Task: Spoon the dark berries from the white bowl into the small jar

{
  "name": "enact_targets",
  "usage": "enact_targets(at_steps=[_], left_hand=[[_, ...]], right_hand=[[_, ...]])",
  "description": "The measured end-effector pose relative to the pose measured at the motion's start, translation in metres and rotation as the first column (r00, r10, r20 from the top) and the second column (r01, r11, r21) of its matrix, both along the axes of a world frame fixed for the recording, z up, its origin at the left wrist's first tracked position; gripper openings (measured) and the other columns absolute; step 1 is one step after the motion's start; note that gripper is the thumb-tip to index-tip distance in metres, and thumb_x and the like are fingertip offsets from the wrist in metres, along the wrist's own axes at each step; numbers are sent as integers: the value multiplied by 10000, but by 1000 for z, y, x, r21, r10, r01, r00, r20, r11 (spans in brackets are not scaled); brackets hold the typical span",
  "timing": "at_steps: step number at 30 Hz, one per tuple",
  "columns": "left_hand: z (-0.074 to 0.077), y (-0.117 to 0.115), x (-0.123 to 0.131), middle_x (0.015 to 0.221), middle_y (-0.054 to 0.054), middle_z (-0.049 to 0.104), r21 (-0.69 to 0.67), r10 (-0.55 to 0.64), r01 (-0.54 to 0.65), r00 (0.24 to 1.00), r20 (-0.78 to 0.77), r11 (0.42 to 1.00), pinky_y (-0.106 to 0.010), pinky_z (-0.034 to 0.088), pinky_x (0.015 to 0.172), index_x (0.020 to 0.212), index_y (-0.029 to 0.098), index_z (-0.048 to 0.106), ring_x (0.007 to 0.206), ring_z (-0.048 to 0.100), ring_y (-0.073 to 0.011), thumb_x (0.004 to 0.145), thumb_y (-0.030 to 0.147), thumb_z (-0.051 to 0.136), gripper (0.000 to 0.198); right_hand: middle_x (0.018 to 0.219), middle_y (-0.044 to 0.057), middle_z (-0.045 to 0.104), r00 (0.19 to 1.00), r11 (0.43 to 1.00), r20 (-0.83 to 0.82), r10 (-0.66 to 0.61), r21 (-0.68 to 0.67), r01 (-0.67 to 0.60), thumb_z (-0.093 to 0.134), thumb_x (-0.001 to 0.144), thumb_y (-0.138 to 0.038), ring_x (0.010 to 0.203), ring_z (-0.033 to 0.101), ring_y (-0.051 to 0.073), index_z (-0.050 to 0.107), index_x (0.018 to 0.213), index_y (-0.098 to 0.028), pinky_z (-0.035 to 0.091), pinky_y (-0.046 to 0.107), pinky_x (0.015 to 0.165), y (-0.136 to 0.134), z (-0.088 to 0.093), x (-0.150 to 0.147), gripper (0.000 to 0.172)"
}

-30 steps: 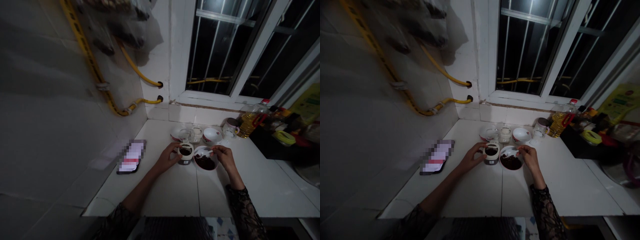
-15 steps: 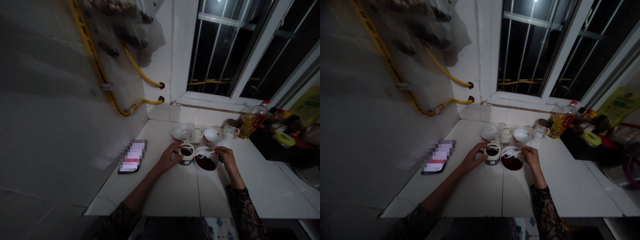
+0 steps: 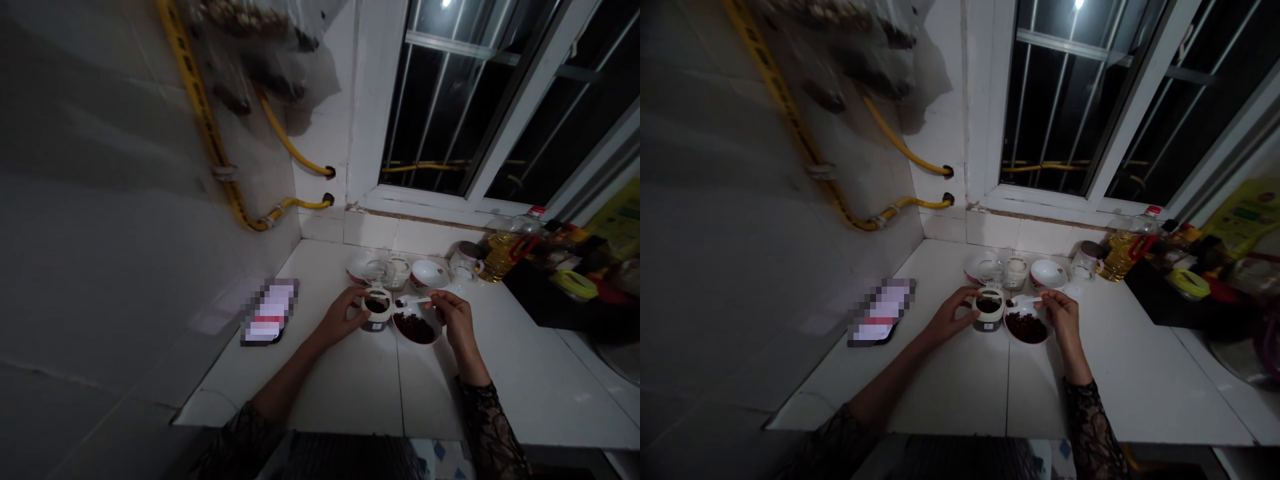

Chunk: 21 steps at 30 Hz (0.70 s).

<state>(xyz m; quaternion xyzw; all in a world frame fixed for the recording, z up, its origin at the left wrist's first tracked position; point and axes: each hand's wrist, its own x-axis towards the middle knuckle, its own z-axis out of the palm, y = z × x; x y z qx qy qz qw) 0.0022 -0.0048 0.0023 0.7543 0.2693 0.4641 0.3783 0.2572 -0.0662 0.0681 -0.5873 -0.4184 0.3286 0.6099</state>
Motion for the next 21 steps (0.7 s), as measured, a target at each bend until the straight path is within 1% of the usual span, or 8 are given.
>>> enact_targets(at_steps=[2, 4, 6, 8, 10, 12, 16, 21], left_hand=[[0, 0, 0, 1270, -115, 599, 4, 0, 0, 1000, 2, 1000, -326, 553, 845, 1155, 221, 600, 1194, 580, -254, 859, 323, 653, 317], [0, 0, 0, 1266, -117, 598, 9, 2, -3, 1000, 7, 1000, -330, 549, 852, 1155, 215, 591, 1179, 590, -252, 862, 318, 648, 316], [0, 0, 0, 1257, -117, 599, 18, 1, -1, 1000, 6, 1000, -333, 545, 857, 1158, 212, 583, 1167, 596, -250, 863, 312, 646, 318], [0, 0, 0, 1251, -117, 601, 26, -3, 3, 1000, 3, 1000, -331, 541, 852, 1162, 212, 579, 1169, 594, -251, 865, 307, 644, 319], [-1, 0, 0, 1267, -121, 593, 29, -5, 5, 1000, -2, 1000, -327, 539, 849, 1163, 213, 577, 1188, 583, -254, 865, 303, 642, 318], [-1, 0, 0, 1285, -123, 583, 28, 1, -1, 1000, -6, 1000, -325, 538, 848, 1159, 213, 580, 1203, 573, -257, 860, 301, 645, 318], [0, -1, -1, 1288, -119, 585, 14, 5, -5, 1000, -17, 1000, -325, 536, 855, 1158, 217, 591, 1204, 572, -256, 859, 304, 649, 317], [1, -1, -2, 1288, -118, 588, 1, -2, 2, 1000, -14, 1000, -324, 536, 860, 1161, 217, 592, 1203, 573, -254, 863, 320, 650, 321]], right_hand=[[565, 17, 676, 994, 996, 97, -44, 87, 36, 696, 697, -499, 360, 365, 78, 685, 777, -169, 273, 227, 354, -2, -2, -10, 339], [635, 27, 709, 957, 977, 276, -94, 210, 35, 609, 816, -486, 432, 498, 117, 693, 842, -178, 398, 240, 420, -4, -6, -21, 320], [748, 47, 751, 849, 941, 518, -105, 328, -84, 538, 894, -396, 596, 647, 164, 704, 889, -195, 515, 269, 563, -6, -11, -31, 261], [856, 60, 774, 689, 889, 719, -92, 371, -269, 505, 916, -294, 731, 712, 183, 714, 917, -211, 557, 281, 671, -8, -14, -37, 225], [907, 65, 780, 596, 855, 797, -96, 373, -360, 492, 920, -235, 765, 729, 181, 716, 937, -216, 567, 275, 693, -11, -14, -37, 226], [868, 61, 778, 625, 869, 769, -134, 394, -299, 489, 931, -237, 727, 724, 178, 713, 941, -213, 566, 271, 674, -13, -10, -33, 225], [708, 33, 737, 746, 924, 632, -209, 377, -61, 527, 913, -349, 622, 675, 177, 704, 892, -199, 541, 275, 631, -16, 0, -16, 232], [632, 16, 687, 791, 986, 607, -76, 165, -32, 536, 858, -424, 579, 614, 169, 684, 809, -192, 478, 264, 589, -13, 5, 10, 279]])
